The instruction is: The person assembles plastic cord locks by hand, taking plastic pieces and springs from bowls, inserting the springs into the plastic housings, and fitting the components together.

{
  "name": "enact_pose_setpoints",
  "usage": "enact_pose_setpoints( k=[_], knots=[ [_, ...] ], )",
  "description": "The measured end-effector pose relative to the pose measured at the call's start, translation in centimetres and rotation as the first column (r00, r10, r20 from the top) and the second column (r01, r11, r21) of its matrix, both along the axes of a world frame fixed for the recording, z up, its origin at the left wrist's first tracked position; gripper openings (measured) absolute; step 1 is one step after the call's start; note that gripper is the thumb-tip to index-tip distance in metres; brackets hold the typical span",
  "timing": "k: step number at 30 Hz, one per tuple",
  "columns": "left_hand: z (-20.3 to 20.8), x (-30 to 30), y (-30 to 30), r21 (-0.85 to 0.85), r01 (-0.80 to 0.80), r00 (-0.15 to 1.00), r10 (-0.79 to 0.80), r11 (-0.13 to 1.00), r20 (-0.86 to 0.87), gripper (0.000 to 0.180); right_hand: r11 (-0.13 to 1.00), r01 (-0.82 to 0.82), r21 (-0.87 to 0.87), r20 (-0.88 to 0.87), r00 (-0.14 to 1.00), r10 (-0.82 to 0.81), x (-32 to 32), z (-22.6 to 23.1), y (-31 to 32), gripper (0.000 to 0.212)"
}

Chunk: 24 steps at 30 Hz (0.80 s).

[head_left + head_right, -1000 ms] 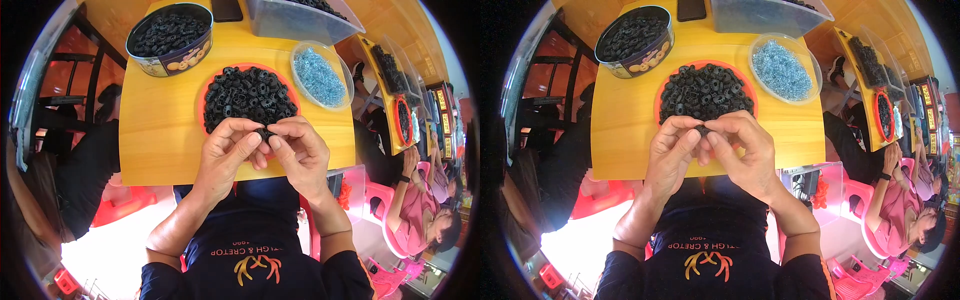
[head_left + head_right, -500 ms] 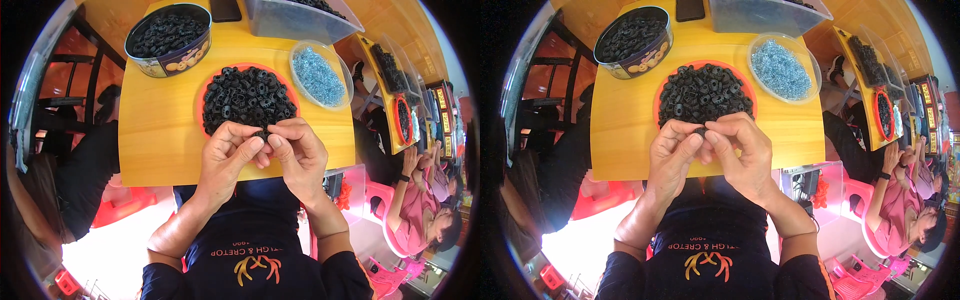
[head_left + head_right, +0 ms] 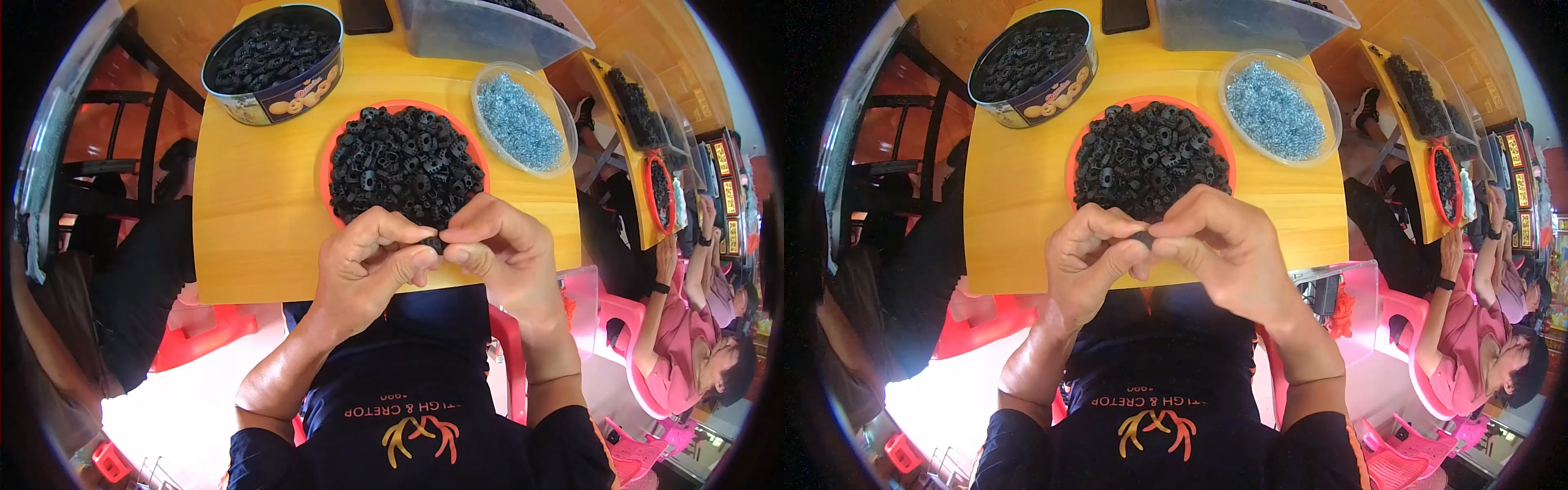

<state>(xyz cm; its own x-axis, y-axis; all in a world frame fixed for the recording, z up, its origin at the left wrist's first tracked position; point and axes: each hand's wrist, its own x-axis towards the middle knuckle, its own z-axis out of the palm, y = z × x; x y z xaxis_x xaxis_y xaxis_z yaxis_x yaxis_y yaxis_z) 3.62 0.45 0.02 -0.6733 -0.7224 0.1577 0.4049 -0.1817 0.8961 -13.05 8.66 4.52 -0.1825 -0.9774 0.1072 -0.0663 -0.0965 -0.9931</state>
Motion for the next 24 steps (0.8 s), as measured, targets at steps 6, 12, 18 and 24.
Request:
enact_pose_setpoints(
  k=[6, 12, 18, 24],
  knots=[
    [1.4, 0.3, -0.4, 0.101, 0.175, 0.985, -0.174, 0.979, -0.011, 0.012, 0.984, -0.160, 0.071, 0.293, 0.947, 0.133, -1.3, 0.8, 0.4, 0.012],
    [1.3, 0.7, -1.0, 0.149, 0.251, 0.966, -0.257, 0.957, 0.022, 0.009, 0.977, -0.188, -0.099, 0.146, 0.969, 0.201, -1.3, -0.4, -0.2, 0.019],
    [1.0, 0.7, -1.1, 0.197, 0.221, 0.971, -0.233, 0.955, 0.044, 0.008, 0.983, -0.184, -0.003, 0.171, 0.968, 0.182, -0.9, -0.6, -0.4, 0.016],
    [-0.1, -0.4, -1.4, 0.181, 0.157, 0.985, -0.168, 0.971, 0.046, 0.008, 0.990, -0.141, 0.024, 0.152, 0.979, 0.135, -1.4, -1.1, -1.2, 0.013]
  ],
)
